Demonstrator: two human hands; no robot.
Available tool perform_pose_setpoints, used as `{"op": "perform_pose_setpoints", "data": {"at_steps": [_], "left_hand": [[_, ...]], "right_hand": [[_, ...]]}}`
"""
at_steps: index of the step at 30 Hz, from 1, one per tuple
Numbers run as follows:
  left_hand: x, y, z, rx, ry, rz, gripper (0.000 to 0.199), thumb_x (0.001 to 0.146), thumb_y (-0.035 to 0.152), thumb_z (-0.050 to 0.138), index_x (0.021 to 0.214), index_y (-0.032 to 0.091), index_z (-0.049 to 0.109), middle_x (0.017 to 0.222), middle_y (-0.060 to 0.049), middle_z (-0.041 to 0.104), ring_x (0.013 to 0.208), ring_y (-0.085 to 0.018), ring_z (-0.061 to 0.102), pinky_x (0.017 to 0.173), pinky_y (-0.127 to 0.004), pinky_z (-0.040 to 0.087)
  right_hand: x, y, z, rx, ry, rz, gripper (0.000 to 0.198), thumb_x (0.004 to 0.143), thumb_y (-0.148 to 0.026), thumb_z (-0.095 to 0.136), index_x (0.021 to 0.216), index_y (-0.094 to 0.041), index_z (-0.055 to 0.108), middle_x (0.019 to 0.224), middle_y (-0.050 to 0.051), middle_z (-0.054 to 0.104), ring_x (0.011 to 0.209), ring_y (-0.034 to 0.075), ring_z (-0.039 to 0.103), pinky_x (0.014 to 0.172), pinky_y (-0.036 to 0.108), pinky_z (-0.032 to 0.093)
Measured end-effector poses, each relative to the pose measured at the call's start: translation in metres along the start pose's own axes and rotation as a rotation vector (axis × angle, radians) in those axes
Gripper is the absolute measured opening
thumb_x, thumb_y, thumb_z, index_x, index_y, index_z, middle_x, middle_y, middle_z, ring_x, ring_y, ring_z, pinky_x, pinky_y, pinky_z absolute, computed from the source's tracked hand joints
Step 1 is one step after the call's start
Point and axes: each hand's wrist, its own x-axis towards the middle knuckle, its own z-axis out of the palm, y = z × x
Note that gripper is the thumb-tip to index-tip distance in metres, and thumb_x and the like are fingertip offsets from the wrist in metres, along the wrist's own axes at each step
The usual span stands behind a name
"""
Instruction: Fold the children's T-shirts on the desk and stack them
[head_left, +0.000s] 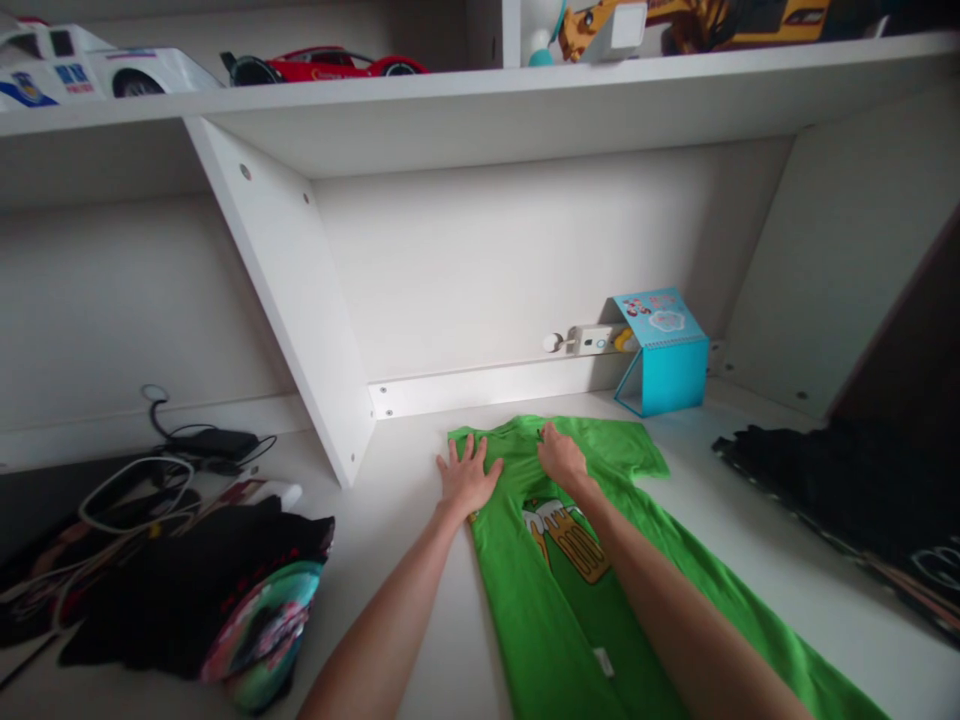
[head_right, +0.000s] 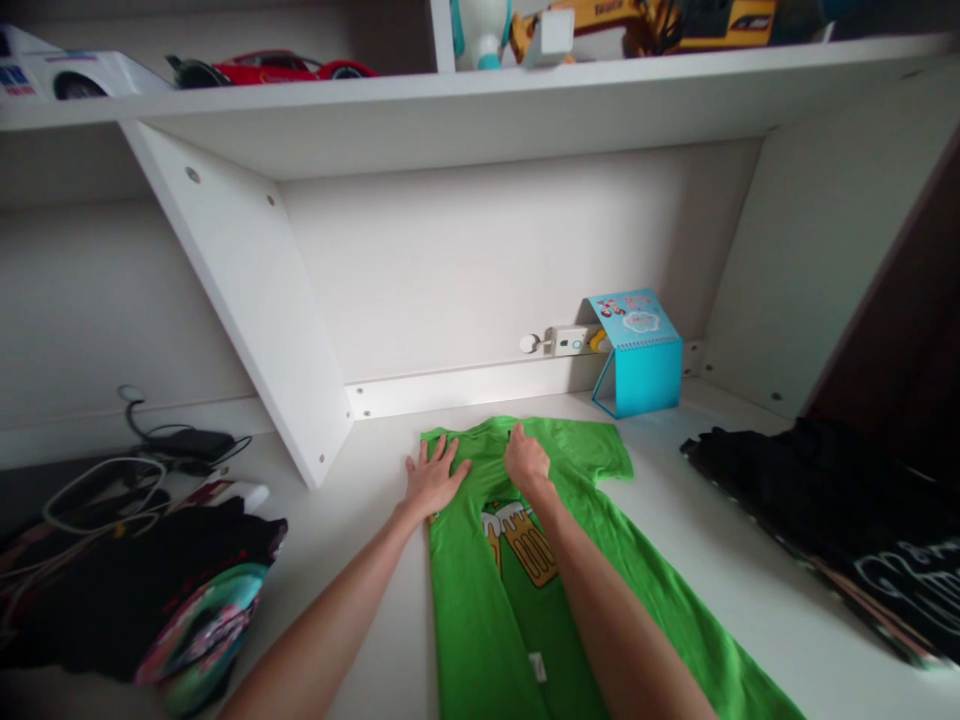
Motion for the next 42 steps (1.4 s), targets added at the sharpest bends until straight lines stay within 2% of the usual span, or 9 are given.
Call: {"op": "perform_pose_setpoints", "data": {"at_steps": [7,15,23,26,28,32,36,39,42], "left_hand": [[0.0,-0.001,0.002,-0.015,-0.001,0.003,0.074,0.081,0.067,0.006,0.141,0.027,0.021,0.149,-0.002,0.012,0.134,-0.038,0.002,0.101,-0.065,0.008],[0.001,0.0,0.002,-0.026,-0.006,-0.001,0.074,0.081,0.068,0.006,0.141,0.027,0.02,0.149,-0.002,0.011,0.134,-0.038,0.003,0.101,-0.066,0.007],[0.002,-0.002,0.005,-0.017,0.001,0.002,0.073,0.081,0.068,0.006,0.141,0.029,0.019,0.149,-0.001,0.011,0.134,-0.038,0.002,0.1,-0.066,0.007],[0.003,-0.002,0.006,-0.016,-0.002,0.006,0.074,0.08,0.069,0.008,0.141,0.029,0.019,0.149,-0.001,0.011,0.134,-0.038,0.002,0.1,-0.067,0.007],[0.003,-0.003,0.006,-0.009,0.003,0.009,0.076,0.078,0.071,0.01,0.141,0.029,0.019,0.149,-0.002,0.012,0.133,-0.039,0.002,0.099,-0.067,0.007],[0.005,-0.003,0.008,0.018,0.011,0.016,0.078,0.076,0.073,0.017,0.141,0.029,0.018,0.149,-0.003,0.011,0.133,-0.04,0.002,0.098,-0.068,0.008],[0.005,-0.002,0.008,0.041,0.004,0.011,0.075,0.078,0.07,0.019,0.141,0.03,0.018,0.149,-0.003,0.01,0.133,-0.04,0.002,0.097,-0.068,0.01],[0.004,-0.003,0.007,0.016,0.014,0.023,0.079,0.076,0.074,0.017,0.141,0.028,0.019,0.149,-0.004,0.011,0.133,-0.04,0.003,0.097,-0.069,0.008],[0.003,-0.006,0.008,-0.017,0.029,0.043,0.084,0.073,0.077,0.015,0.141,0.028,0.02,0.149,-0.005,0.012,0.133,-0.041,0.002,0.097,-0.069,0.006]], "right_hand": [[0.002,0.006,-0.011,0.095,-0.111,-0.069,0.036,0.088,-0.035,0.05,0.119,-0.017,0.047,0.115,0.007,0.053,0.097,0.019,0.055,0.082,0.04,0.047],[0.002,0.018,-0.041,0.257,-0.627,-0.224,0.021,0.085,-0.027,0.056,0.101,-0.014,0.056,0.085,0.0,0.06,0.066,0.008,0.058,0.059,0.024,0.051],[-0.002,0.028,-0.056,0.245,-0.721,-0.207,0.029,0.085,-0.021,0.056,0.112,-0.013,0.051,0.088,0.001,0.062,0.067,0.009,0.061,0.06,0.024,0.053],[0.0,0.027,-0.061,0.145,-0.698,-0.193,0.029,0.086,-0.026,0.055,0.112,-0.014,0.051,0.087,0.001,0.062,0.066,0.01,0.06,0.06,0.026,0.053],[-0.001,0.019,-0.058,0.096,-0.616,-0.235,0.03,0.086,-0.029,0.054,0.112,-0.015,0.052,0.1,0.004,0.06,0.079,0.013,0.06,0.068,0.032,0.053],[-0.009,-0.002,-0.032,0.03,-0.43,-0.377,0.043,0.085,-0.034,0.055,0.124,-0.02,0.044,0.134,0.008,0.039,0.117,0.025,0.042,0.095,0.05,0.037],[-0.015,-0.008,-0.009,-0.034,-0.401,-0.426,0.049,0.083,-0.037,0.056,0.127,-0.021,0.042,0.139,0.009,0.033,0.124,0.029,0.033,0.1,0.056,0.027],[-0.006,0.007,-0.019,-0.05,-0.346,-0.447,0.046,0.084,-0.037,0.056,0.125,-0.021,0.044,0.136,0.008,0.038,0.12,0.026,0.04,0.098,0.051,0.033],[0.011,0.037,-0.046,-0.092,-0.193,-0.324,0.039,0.088,-0.037,0.049,0.123,-0.02,0.046,0.13,0.008,0.044,0.113,0.023,0.046,0.094,0.048,0.038]]}}
